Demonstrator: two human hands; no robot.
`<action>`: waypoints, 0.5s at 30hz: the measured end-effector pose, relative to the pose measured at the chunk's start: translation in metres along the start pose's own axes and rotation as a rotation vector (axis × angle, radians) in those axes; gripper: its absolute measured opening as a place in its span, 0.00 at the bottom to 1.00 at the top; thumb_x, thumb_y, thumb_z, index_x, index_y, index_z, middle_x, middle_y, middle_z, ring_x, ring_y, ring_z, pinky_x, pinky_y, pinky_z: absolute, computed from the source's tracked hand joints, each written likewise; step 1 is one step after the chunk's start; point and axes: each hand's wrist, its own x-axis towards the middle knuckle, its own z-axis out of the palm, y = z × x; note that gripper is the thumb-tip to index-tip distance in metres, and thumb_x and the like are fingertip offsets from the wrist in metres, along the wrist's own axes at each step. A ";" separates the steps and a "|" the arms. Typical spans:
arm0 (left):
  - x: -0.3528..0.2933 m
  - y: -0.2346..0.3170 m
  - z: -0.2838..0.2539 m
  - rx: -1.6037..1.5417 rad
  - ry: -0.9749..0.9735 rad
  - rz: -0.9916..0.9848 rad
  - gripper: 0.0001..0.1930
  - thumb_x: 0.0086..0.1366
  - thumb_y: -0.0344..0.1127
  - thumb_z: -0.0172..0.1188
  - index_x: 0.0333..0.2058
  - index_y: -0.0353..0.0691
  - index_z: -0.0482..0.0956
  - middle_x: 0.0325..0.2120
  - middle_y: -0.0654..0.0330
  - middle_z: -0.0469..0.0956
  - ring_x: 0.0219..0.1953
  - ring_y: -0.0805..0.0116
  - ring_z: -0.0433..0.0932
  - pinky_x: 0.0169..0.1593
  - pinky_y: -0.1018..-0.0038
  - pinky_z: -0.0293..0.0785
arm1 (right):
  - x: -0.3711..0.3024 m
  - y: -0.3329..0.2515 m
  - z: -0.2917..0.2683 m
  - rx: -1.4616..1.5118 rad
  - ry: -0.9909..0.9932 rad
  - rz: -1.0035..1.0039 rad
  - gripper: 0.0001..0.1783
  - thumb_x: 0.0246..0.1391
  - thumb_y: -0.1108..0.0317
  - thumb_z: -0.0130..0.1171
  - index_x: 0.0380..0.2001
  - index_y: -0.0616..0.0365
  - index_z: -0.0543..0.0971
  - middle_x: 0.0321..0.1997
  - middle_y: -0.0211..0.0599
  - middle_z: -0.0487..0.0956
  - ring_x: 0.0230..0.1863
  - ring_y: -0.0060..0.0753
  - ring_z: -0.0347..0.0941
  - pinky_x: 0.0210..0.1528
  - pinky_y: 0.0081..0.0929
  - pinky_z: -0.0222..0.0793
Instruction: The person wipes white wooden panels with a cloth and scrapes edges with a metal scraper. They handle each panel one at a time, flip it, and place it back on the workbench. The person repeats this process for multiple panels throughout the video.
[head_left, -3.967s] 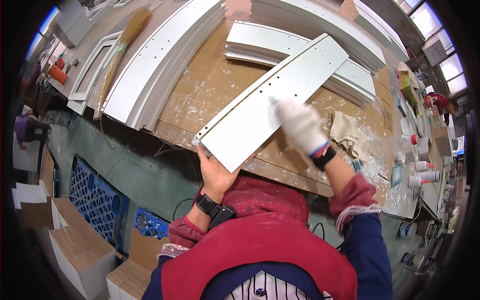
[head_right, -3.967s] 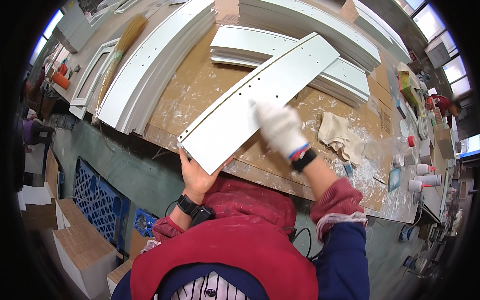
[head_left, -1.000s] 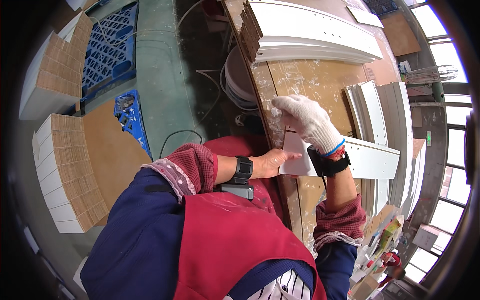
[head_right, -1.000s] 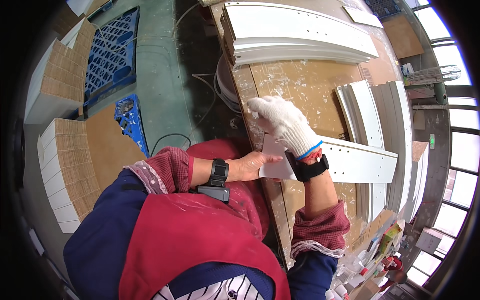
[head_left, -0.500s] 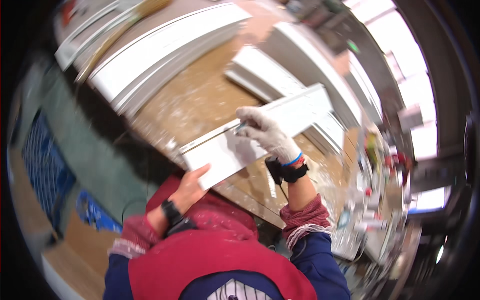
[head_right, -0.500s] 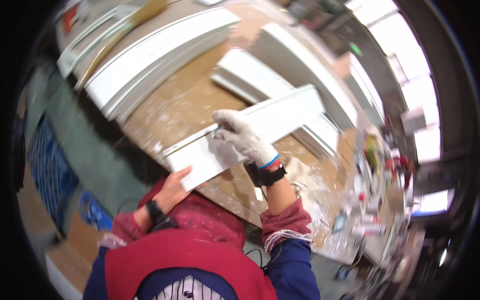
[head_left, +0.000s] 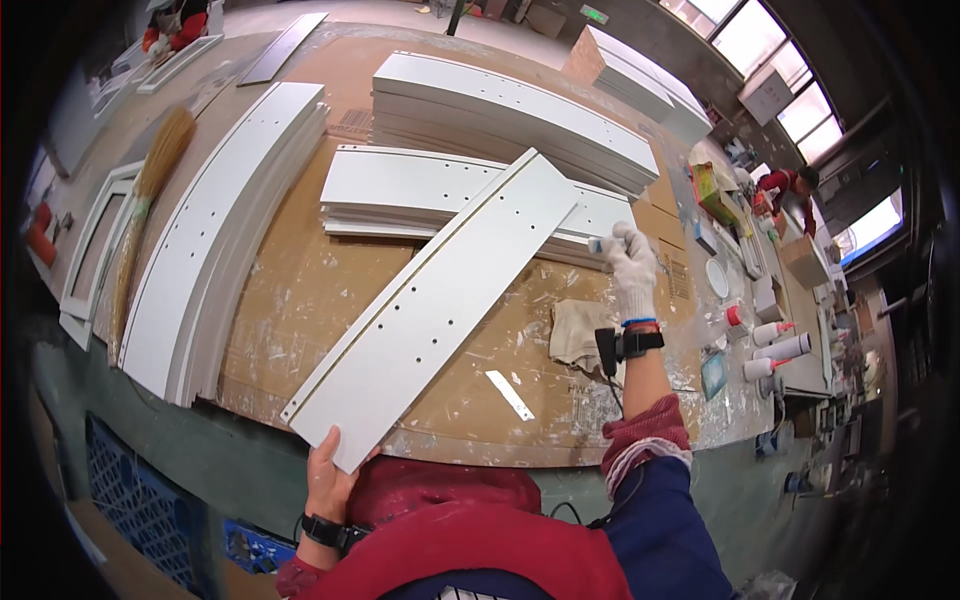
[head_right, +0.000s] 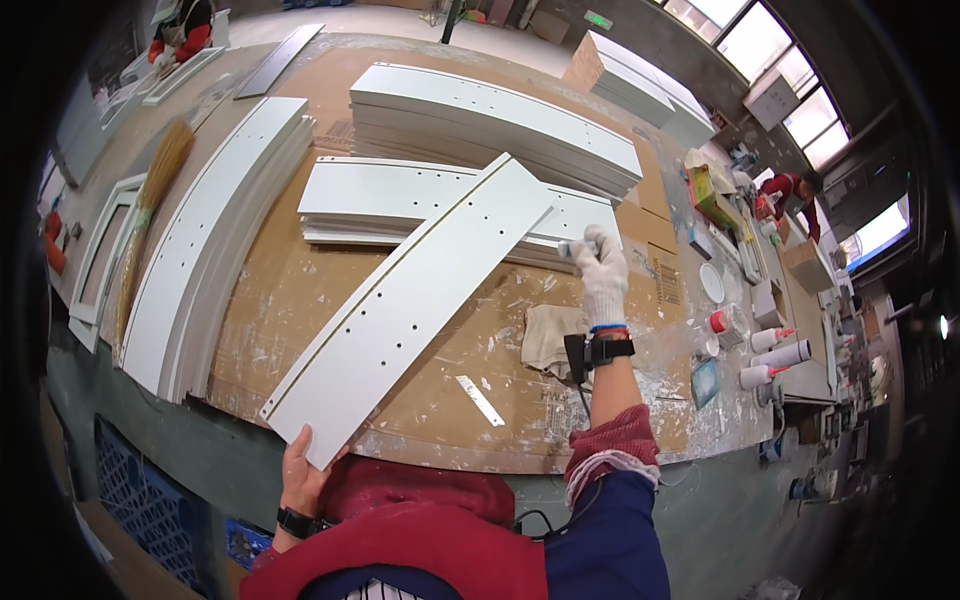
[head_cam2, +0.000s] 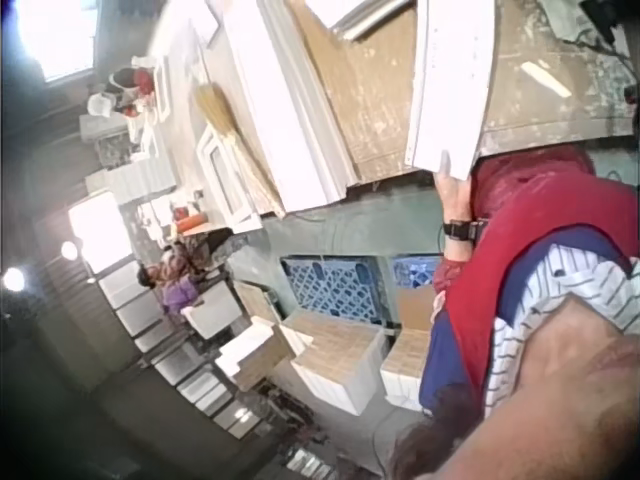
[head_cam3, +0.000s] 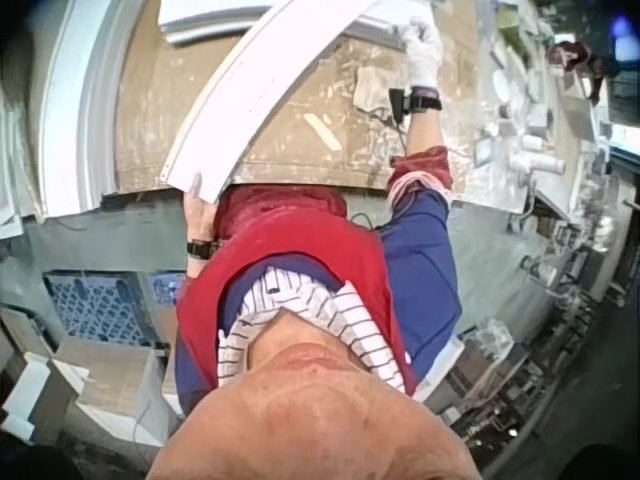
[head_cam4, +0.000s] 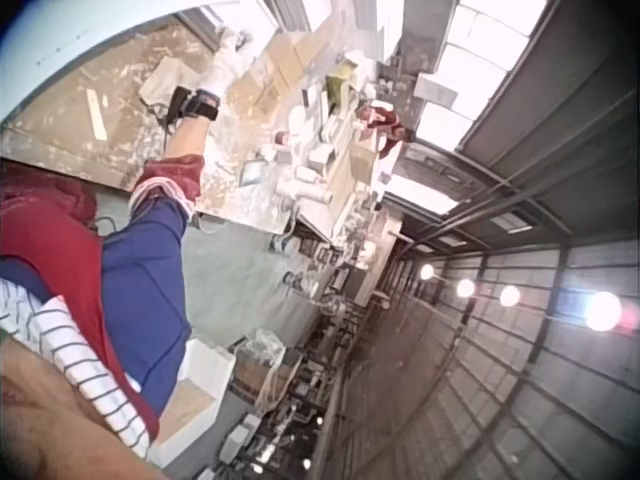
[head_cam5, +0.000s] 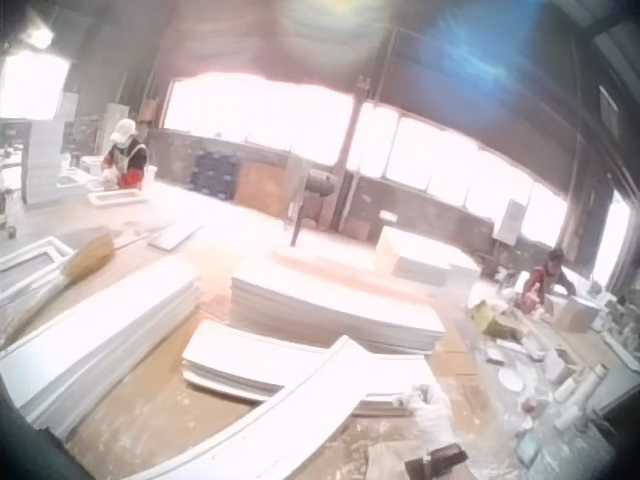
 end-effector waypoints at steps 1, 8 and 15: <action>-0.001 0.002 -0.003 -0.007 0.019 -0.010 0.23 0.64 0.35 0.50 0.55 0.32 0.59 0.48 0.48 0.71 0.46 0.48 0.75 0.39 0.52 0.80 | 0.015 0.006 -0.001 -0.002 0.047 -0.063 0.16 0.51 0.72 0.59 0.44 0.62 0.72 0.31 0.29 0.75 0.25 0.15 0.66 0.27 0.14 0.64; -0.001 0.005 -0.006 0.023 0.087 0.008 0.23 0.64 0.36 0.51 0.54 0.32 0.60 0.47 0.46 0.72 0.44 0.48 0.76 0.36 0.53 0.81 | 0.083 -0.012 0.019 -0.236 0.045 -0.135 0.17 0.48 0.68 0.62 0.43 0.59 0.74 0.30 0.29 0.75 0.29 0.19 0.68 0.34 0.19 0.67; -0.002 0.005 -0.009 0.070 0.173 0.012 0.26 0.62 0.40 0.54 0.54 0.33 0.60 0.46 0.48 0.73 0.42 0.50 0.77 0.34 0.55 0.82 | 0.103 -0.021 0.037 -0.552 -0.106 -0.207 0.18 0.47 0.68 0.62 0.44 0.57 0.75 0.31 0.36 0.78 0.32 0.27 0.74 0.40 0.23 0.69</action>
